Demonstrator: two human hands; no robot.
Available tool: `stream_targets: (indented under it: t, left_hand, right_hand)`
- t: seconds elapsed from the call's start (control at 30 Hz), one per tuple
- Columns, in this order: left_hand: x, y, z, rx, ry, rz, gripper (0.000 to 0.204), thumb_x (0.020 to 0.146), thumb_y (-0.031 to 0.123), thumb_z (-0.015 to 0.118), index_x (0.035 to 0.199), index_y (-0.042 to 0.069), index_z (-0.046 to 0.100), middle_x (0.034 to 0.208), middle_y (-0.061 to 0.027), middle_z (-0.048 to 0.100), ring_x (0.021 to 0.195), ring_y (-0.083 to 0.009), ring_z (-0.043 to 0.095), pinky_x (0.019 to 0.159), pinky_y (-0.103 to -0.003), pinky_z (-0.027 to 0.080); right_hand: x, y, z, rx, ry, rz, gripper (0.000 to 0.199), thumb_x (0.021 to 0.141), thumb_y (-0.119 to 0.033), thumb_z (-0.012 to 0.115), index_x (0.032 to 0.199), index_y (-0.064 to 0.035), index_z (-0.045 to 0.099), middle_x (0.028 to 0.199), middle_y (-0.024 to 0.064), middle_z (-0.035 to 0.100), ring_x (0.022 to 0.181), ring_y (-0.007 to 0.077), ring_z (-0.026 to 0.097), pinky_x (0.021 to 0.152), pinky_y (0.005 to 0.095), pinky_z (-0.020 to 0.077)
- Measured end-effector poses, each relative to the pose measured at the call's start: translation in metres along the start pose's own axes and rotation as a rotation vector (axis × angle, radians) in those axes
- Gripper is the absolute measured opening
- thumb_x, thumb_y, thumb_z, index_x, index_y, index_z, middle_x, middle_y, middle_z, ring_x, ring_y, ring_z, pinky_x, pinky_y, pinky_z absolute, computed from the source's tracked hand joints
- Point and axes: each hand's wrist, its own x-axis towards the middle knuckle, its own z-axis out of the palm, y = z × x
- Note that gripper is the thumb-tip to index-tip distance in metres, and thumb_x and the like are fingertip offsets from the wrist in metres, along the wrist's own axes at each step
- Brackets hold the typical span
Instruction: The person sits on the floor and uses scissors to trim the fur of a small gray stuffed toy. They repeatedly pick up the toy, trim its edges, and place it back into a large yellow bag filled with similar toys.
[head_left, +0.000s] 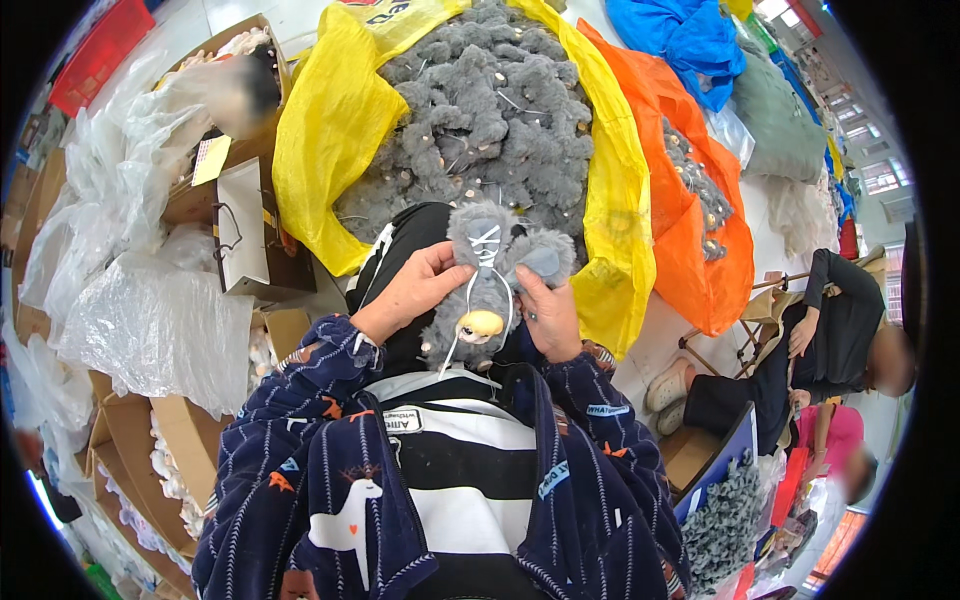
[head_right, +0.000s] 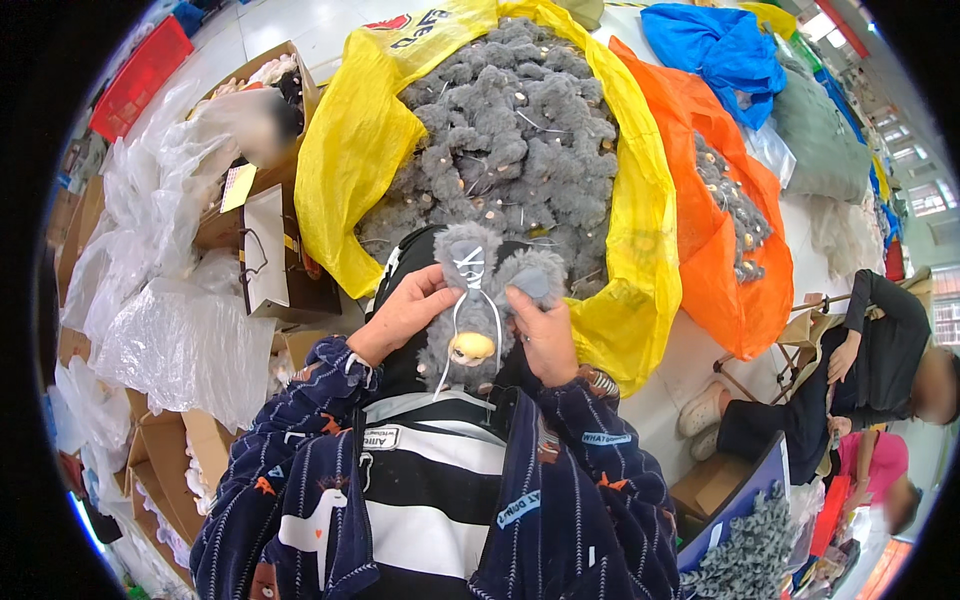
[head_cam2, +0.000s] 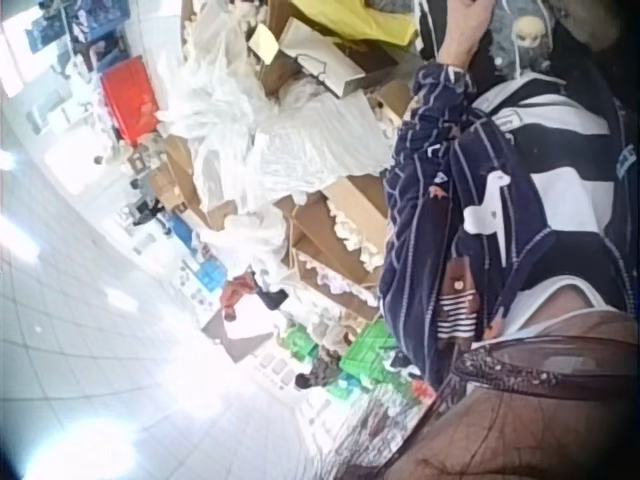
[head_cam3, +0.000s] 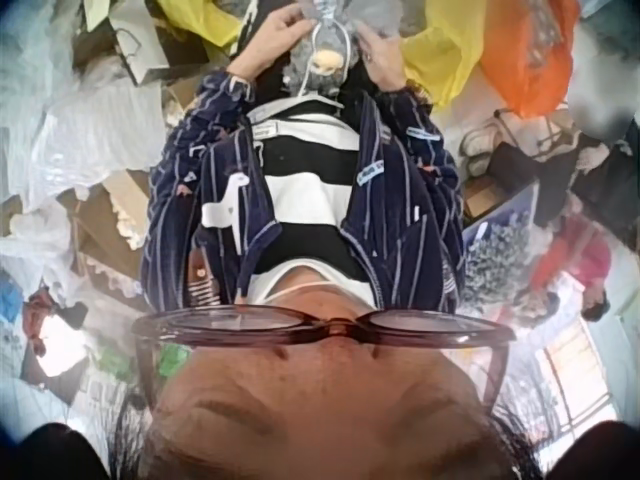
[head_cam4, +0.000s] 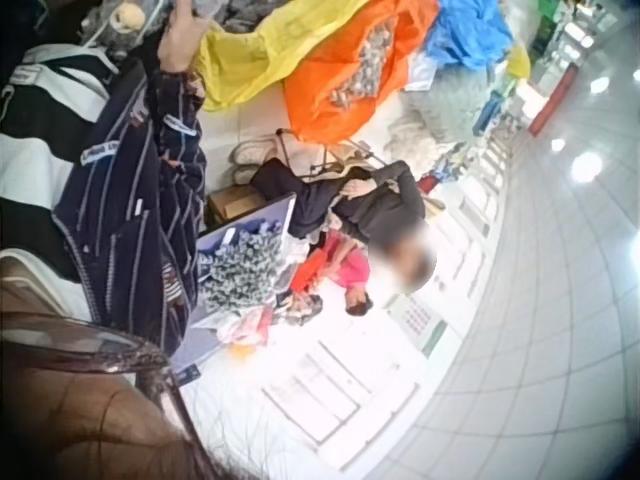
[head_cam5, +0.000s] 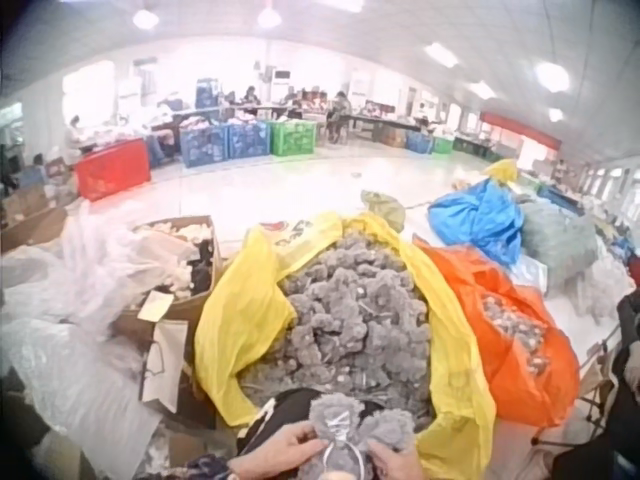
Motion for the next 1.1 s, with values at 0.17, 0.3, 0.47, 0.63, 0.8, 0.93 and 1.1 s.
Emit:
stream_targets:
  t: [0.17,0.3,0.47,0.63,0.8,0.93,1.1]
  left_hand:
    - [-0.001,0.002,0.005,0.271,0.039,0.092,0.02,0.085,0.008,0.058,0.104,-0.001,0.06,0.092,-0.0011,0.064,0.082,-0.0055,0.056,0.074,-0.022,0.046]
    - [-0.001,-0.001,0.003,0.549,0.166,0.318,0.015,0.081,0.007,0.059,0.094,0.001,0.063,0.078,-0.0025,0.066,0.069,-0.0045,0.055,0.063,-0.024,0.046]
    - [-0.008,-0.001,0.006,0.007,0.116,0.025,0.021,0.087,0.018,0.058,0.091,-0.002,0.06,0.074,0.0003,0.059,0.067,-0.0048,0.05,0.059,-0.022,0.042]
    - [-0.004,-0.004,0.003,0.44,0.256,0.164,0.029,0.077,0.026,0.069,0.083,-0.001,0.06,0.063,0.0015,0.052,0.059,-0.0051,0.045,0.051,-0.023,0.038]
    - [-0.004,0.024,0.005,0.666,0.409,0.288,0.021,0.077,0.018,0.066,0.084,-0.001,0.065,0.064,-0.007,0.062,0.057,-0.0072,0.054,0.051,-0.025,0.043]
    - [-0.006,0.022,0.007,0.716,0.46,0.402,0.023,0.08,0.017,0.064,0.069,-0.003,0.061,0.054,-0.0061,0.057,0.052,-0.0062,0.048,0.047,-0.026,0.038]
    - [-0.012,0.006,-0.006,0.218,0.29,0.22,0.02,0.086,0.019,0.059,0.087,-0.001,0.063,0.078,0.0004,0.061,0.071,-0.0063,0.053,0.064,-0.024,0.042]
  right_hand:
    - [-0.004,-0.001,0.004,-0.26,0.017,-0.135,0.02,0.079,-0.012,0.068,0.096,-0.0026,0.062,0.086,0.0006,0.063,0.071,0.0068,0.055,0.062,0.0225,0.0441]
    - [-0.004,-0.004,0.012,-0.473,-0.043,-0.211,0.021,0.08,-0.012,0.067,0.096,0.0004,0.062,0.088,0.0006,0.063,0.073,0.0068,0.055,0.066,0.022,0.0435]
    - [-0.005,-0.003,0.014,-0.348,0.014,-0.138,0.018,0.081,-0.014,0.067,0.093,-0.0016,0.064,0.084,-0.0003,0.063,0.072,0.0065,0.055,0.064,0.0217,0.0434]
    - [-0.006,-0.009,0.016,-0.519,0.039,-0.17,0.022,0.079,-0.015,0.068,0.093,0.0007,0.064,0.085,0.0029,0.066,0.075,0.0099,0.06,0.068,0.0249,0.0476]
    - [-0.004,-0.004,0.022,-0.538,-0.257,-0.208,0.03,0.076,-0.013,0.071,0.101,0.0009,0.061,0.092,0.003,0.065,0.083,0.0064,0.056,0.077,0.0249,0.0465]
    - [-0.007,-0.006,0.028,-0.508,-0.309,-0.141,0.033,0.077,-0.011,0.068,0.107,0.0007,0.058,0.097,0.0025,0.063,0.088,0.007,0.055,0.081,0.0252,0.0451]
    - [-0.007,0.003,0.03,-0.431,-0.308,-0.118,0.031,0.078,-0.009,0.066,0.106,0.0012,0.057,0.096,0.0031,0.063,0.088,0.0077,0.055,0.081,0.0252,0.0448]
